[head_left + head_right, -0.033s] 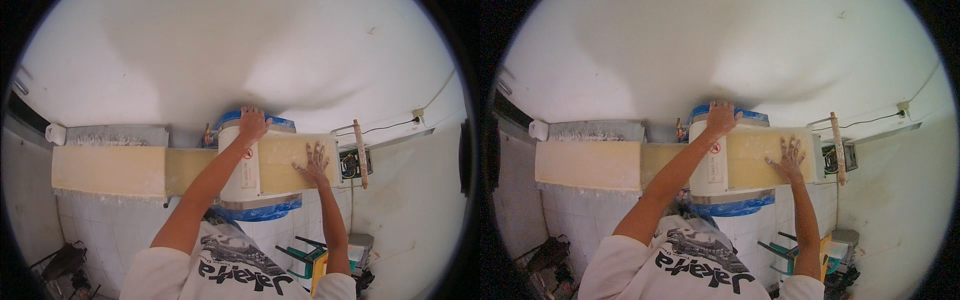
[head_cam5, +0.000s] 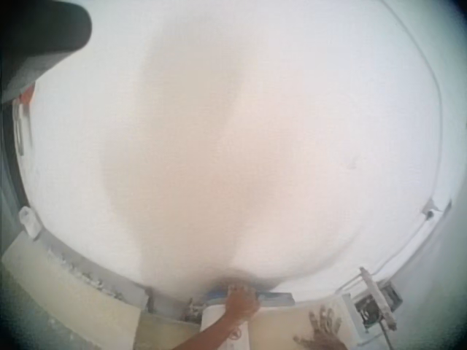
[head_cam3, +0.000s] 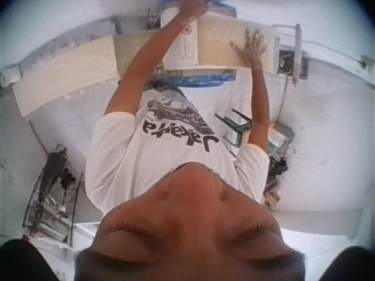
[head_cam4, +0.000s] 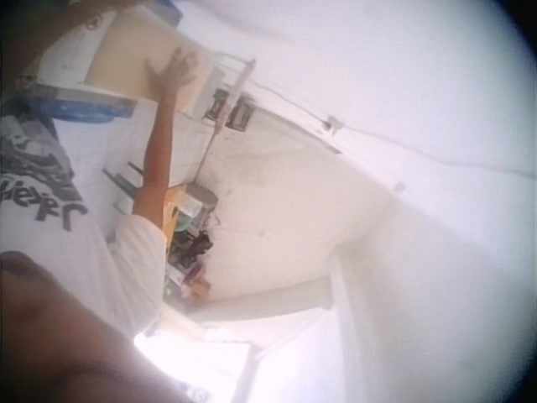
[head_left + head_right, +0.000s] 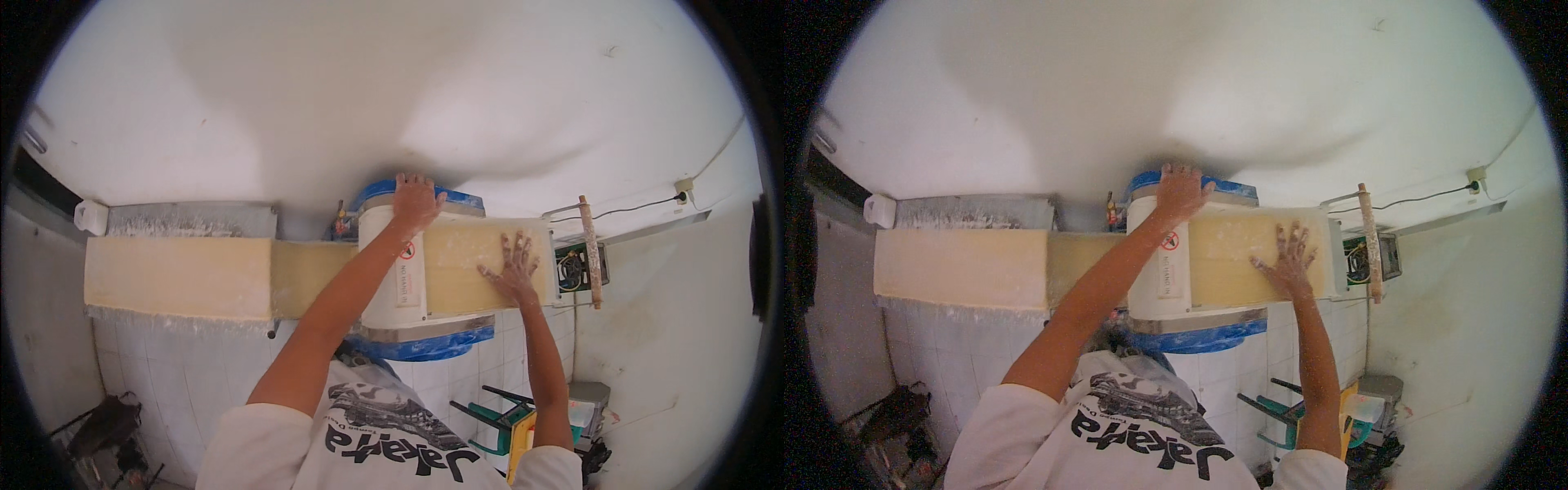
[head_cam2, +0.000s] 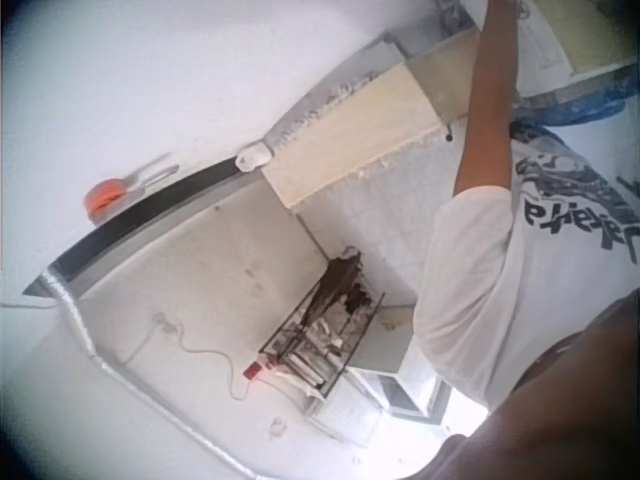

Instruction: The person feeds a sheet of dough through a dough sheeter multiple times, folding and repositioning it between passes to achieve a uniform thickness. The person uses both hands to guide the dough and adjust its alignment on the machine's output tray.

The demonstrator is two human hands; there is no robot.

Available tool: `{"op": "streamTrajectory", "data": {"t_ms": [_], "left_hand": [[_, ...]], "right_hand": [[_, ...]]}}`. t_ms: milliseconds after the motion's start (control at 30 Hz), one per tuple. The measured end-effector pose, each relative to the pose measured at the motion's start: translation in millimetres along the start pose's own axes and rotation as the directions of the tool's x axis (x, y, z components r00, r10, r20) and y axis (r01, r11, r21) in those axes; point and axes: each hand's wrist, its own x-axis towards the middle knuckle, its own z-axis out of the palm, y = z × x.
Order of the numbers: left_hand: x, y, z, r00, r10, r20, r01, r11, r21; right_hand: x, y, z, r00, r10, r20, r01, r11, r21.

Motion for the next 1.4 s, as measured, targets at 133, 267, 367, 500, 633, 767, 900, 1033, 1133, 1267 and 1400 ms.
{"op": "streamTrajectory", "data": {"t_ms": [133,267,367,500,633,767,900,1033,1133,1267,1400], "left_hand": [[2,-2,1,0.998,-0.005,-0.061,0.002,0.999,-0.049],[11,0,-11,0.992,-0.068,-0.102,0.01,0.873,-0.488],[15,-19,-2,0.963,-0.127,-0.24,-0.017,0.854,-0.52],[16,6,8,0.989,-0.117,-0.091,0.096,0.975,-0.202],[24,17,22,0.985,-0.169,-0.024,0.169,0.986,-0.009],[23,27,10,0.987,-0.06,0.149,0.069,0.996,-0.057],[28,23,5,0.984,-0.063,0.166,0.08,0.992,-0.097],[32,30,12,0.985,-0.082,0.149,0.094,0.993,-0.076],[30,26,4,0.99,-0.068,0.124,0.082,0.991,-0.11],[28,29,-2,0.993,-0.069,0.101,0.078,0.992,-0.097],[25,31,7,0.99,-0.097,0.097,0.11,0.984,-0.138]], "right_hand": [[7,-16,-7,0.998,0.033,0.045,-0.03,0.998,-0.052],[10,-4,5,0.999,0.032,0.001,-0.032,0.999,-0.043],[19,-18,8,1.0,-0.007,-0.001,0.007,0.998,-0.068],[16,-15,15,1.0,-0.023,0.004,0.023,0.995,-0.097],[17,-20,14,0.999,-0.04,0.036,0.045,0.986,-0.16],[18,1,27,0.999,-0.044,0.017,0.047,0.978,-0.201],[21,-6,27,0.994,-0.106,0.022,0.109,0.981,-0.16],[17,-2,24,0.987,-0.157,0.04,0.161,0.97,-0.18],[24,10,29,0.978,-0.206,0.035,0.208,0.954,-0.217],[12,-6,19,0.976,-0.214,0.037,0.217,0.968,-0.125],[6,-1,18,0.953,-0.286,0.098,0.301,0.931,-0.209]]}}
